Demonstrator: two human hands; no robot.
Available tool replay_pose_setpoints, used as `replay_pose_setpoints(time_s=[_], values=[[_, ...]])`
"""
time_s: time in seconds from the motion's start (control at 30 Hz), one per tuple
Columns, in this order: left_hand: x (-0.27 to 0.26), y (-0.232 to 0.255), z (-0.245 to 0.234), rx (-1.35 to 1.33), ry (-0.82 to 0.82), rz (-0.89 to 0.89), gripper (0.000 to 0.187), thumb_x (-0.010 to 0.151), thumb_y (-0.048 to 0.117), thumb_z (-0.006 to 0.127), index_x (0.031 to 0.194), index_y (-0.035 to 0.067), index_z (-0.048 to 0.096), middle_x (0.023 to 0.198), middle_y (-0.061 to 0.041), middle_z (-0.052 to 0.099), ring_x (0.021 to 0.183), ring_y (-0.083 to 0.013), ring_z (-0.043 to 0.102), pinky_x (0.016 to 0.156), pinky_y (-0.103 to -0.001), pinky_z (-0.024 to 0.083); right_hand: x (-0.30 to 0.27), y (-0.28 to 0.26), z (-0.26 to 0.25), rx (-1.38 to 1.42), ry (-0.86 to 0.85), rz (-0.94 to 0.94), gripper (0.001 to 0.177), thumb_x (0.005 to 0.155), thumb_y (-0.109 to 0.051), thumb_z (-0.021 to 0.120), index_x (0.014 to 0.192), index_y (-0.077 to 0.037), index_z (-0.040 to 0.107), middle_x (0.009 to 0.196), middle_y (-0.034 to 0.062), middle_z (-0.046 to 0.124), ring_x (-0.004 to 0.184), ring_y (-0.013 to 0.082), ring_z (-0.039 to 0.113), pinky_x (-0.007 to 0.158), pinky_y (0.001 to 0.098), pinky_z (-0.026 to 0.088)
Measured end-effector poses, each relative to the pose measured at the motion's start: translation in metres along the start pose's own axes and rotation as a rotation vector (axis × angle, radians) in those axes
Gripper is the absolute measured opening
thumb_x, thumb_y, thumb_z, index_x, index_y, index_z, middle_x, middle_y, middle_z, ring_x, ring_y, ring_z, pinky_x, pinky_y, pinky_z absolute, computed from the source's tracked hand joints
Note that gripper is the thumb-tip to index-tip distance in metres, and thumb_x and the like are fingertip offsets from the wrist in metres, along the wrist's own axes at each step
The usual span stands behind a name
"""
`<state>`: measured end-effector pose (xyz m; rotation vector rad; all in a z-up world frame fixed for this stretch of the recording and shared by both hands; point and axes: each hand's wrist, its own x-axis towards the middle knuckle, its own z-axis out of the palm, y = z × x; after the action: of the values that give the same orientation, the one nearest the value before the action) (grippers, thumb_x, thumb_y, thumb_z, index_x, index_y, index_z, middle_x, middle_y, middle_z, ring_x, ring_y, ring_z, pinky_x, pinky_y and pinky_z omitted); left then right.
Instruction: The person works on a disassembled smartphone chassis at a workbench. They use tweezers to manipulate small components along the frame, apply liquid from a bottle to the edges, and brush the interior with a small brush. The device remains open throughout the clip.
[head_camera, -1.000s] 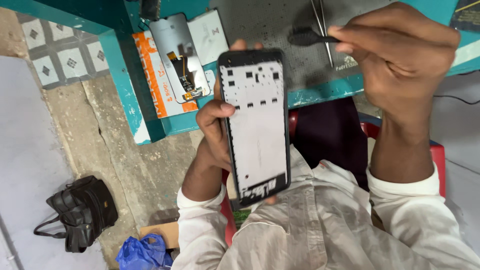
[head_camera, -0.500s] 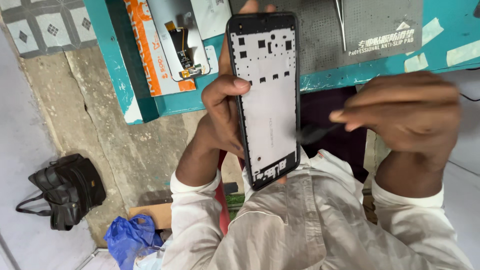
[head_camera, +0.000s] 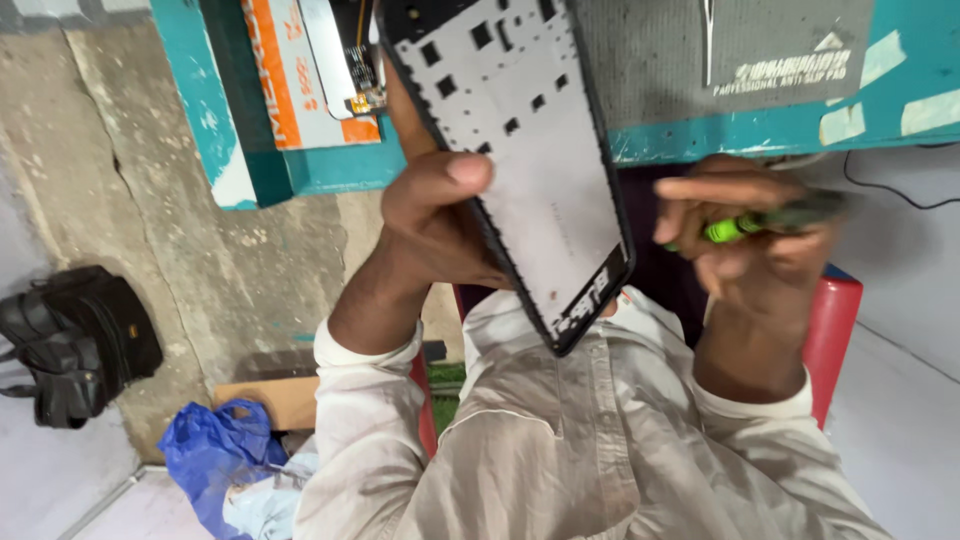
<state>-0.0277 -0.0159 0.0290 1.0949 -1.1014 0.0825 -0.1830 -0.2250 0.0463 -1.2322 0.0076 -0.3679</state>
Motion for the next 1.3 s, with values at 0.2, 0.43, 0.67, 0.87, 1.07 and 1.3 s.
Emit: replay_pose_setpoints(time_s=[0.2, 0.43, 0.67, 0.87, 1.07, 1.3], values=[[-0.007, -0.019, 0.013, -0.077, 0.119, 0.141, 0.107, 0.061, 0.015, 0.109, 0.148, 0.025, 0.048, 0.163, -0.021, 0.004, 0.150, -0.0459, 0.032, 0.118, -0.059, 0.047, -0.017, 0.001, 0.020, 0.010, 0.030, 0.127, 0.022, 0.089, 0.000, 0.082, 0.101, 0.012, 0.069, 0.082, 0.0153, 0.065, 0.058, 0.0116, 0.051, 0.053, 0.0233, 0.035], [-0.012, -0.009, -0.002, 0.016, -0.032, 0.070, 0.112, 0.067, 0.020, 0.105, 0.157, 0.034, 0.039, 0.166, -0.016, -0.006, 0.157, -0.0417, 0.018, 0.121, -0.052, 0.041, -0.021, 0.010, 0.015, 0.104, 0.053, 0.151, 0.015, 0.088, 0.006, 0.081, 0.095, 0.013, 0.070, 0.070, 0.0113, 0.061, 0.051, 0.0090, 0.047, 0.048, 0.0237, 0.028], [-0.009, -0.009, -0.005, 0.040, -0.074, 0.036, 0.113, 0.068, 0.021, 0.104, 0.158, 0.036, 0.038, 0.166, -0.017, -0.010, 0.158, -0.0428, 0.021, 0.119, -0.050, 0.043, -0.021, 0.011, 0.016, 0.162, 0.091, 0.187, 0.011, 0.088, 0.009, 0.077, 0.093, 0.015, 0.069, 0.070, 0.0151, 0.061, 0.048, 0.0101, 0.047, 0.046, 0.0238, 0.028], [-0.005, -0.002, -0.009, 0.048, -0.126, -0.018, 0.111, 0.074, 0.025, 0.103, 0.160, 0.040, 0.035, 0.170, -0.020, -0.016, 0.160, -0.0410, 0.018, 0.122, -0.045, 0.042, -0.021, 0.014, 0.018, 0.166, 0.102, 0.181, 0.010, 0.089, 0.010, 0.076, 0.094, 0.015, 0.069, 0.069, 0.0153, 0.062, 0.047, 0.0111, 0.049, 0.045, 0.0237, 0.031], [-0.005, 0.004, -0.013, 0.036, -0.179, -0.083, 0.109, 0.075, 0.025, 0.099, 0.162, 0.042, 0.034, 0.171, -0.021, -0.020, 0.155, -0.0389, 0.015, 0.125, -0.042, 0.036, -0.019, 0.016, 0.018, 0.169, 0.101, 0.171, 0.013, 0.089, 0.009, 0.076, 0.100, 0.013, 0.069, 0.071, 0.0166, 0.064, 0.048, 0.0114, 0.050, 0.045, 0.0232, 0.032], [-0.003, 0.004, -0.015, 0.109, -0.193, -0.051, 0.109, 0.075, 0.030, 0.098, 0.162, 0.039, 0.033, 0.171, -0.024, -0.014, 0.157, -0.0450, 0.011, 0.125, -0.044, 0.030, -0.018, 0.018, 0.019, 0.156, 0.095, 0.165, 0.012, 0.090, 0.008, 0.077, 0.095, 0.015, 0.069, 0.072, 0.0167, 0.064, 0.048, 0.0119, 0.050, 0.047, 0.0234, 0.032]])
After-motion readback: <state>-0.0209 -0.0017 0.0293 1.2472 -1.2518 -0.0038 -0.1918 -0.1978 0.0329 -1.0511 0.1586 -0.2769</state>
